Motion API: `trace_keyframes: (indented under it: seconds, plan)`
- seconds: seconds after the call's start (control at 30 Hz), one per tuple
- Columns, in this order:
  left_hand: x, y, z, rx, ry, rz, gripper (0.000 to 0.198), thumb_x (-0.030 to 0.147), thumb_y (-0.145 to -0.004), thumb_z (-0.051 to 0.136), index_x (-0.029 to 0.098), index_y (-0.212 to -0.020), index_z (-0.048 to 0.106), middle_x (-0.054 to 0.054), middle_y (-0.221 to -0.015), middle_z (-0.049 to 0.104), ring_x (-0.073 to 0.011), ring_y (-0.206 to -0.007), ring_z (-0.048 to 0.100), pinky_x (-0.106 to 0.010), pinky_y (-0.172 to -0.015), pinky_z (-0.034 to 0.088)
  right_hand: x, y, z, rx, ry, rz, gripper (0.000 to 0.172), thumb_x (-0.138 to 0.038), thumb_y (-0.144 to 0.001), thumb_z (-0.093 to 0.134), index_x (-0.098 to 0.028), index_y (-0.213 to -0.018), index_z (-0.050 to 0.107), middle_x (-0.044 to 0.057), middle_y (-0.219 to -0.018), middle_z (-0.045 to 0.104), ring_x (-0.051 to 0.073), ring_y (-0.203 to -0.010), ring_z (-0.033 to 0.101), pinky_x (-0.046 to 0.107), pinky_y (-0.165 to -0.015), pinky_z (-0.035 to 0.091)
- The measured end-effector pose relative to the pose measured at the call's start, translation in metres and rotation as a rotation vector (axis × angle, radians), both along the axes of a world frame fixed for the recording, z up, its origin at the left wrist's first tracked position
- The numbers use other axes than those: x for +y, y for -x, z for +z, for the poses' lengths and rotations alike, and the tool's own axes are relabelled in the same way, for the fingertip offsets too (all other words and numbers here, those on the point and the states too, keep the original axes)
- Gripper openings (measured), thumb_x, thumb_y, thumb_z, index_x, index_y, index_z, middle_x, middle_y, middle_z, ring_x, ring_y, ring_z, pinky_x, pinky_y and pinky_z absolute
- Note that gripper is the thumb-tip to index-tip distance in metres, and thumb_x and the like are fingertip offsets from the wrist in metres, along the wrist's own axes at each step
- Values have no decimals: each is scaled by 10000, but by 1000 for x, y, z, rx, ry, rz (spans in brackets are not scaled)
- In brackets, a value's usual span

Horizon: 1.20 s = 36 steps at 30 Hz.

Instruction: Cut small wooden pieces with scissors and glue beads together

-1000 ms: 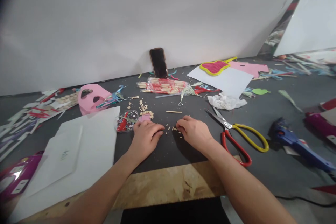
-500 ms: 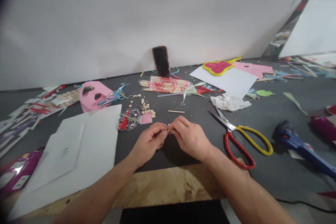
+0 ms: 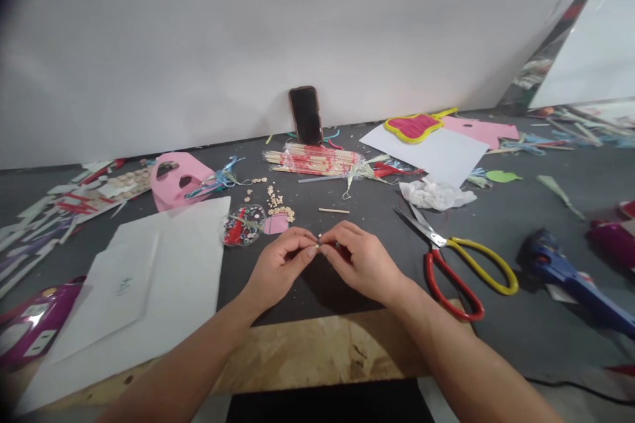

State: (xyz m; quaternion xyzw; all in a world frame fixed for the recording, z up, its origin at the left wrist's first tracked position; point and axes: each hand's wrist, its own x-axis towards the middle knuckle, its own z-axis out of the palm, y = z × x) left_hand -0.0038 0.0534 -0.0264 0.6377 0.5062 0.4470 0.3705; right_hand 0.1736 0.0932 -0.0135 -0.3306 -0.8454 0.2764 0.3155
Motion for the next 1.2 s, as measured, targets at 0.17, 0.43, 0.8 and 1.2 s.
trace_keyframes:
  seconds: [0.17, 0.43, 0.8, 1.2]
  plan:
    - [-1, 0, -1, 1, 16, -18, 112, 223, -837, 560, 177, -807, 658, -54, -911, 613, -165, -877, 585, -287, -799, 450, -3, 2, -1, 12, -25, 29, 120, -204, -879, 498, -200, -891, 618, 40, -840, 609, 119, -702, 574, 235, -627, 464]
    - [-1, 0, 0, -27, 12, -6, 122, 239, -833, 575, 191, -766, 664, -48, -876, 626, -171, -866, 586, -301, -815, 449, -1, 1, 1, -24, -16, -45, 159, -236, -883, 479, -198, -807, 614, 23, -758, 608, 117, -666, 559, 228, -614, 443]
    - [6, 6, -8, -367, 131, 47, 126, 278, -711, 718, 169, -729, 658, -33, -861, 622, -126, -745, 559, -241, -649, 433, 29, -33, 5, 262, -45, -639, 234, -345, -912, 427, -205, -1084, 502, -18, -702, 515, 125, -572, 490, 252, -559, 431]
    - [13, 10, -10, -725, 313, 132, 244, 357, -623, 783, 168, -765, 720, 13, -605, 570, -75, -535, 434, -229, -505, 346, -45, -132, -4, -729, -280, -660, 316, -380, -892, 410, -179, -1050, 595, 196, -1076, 621, 352, -1000, 566, 496, -866, 421]
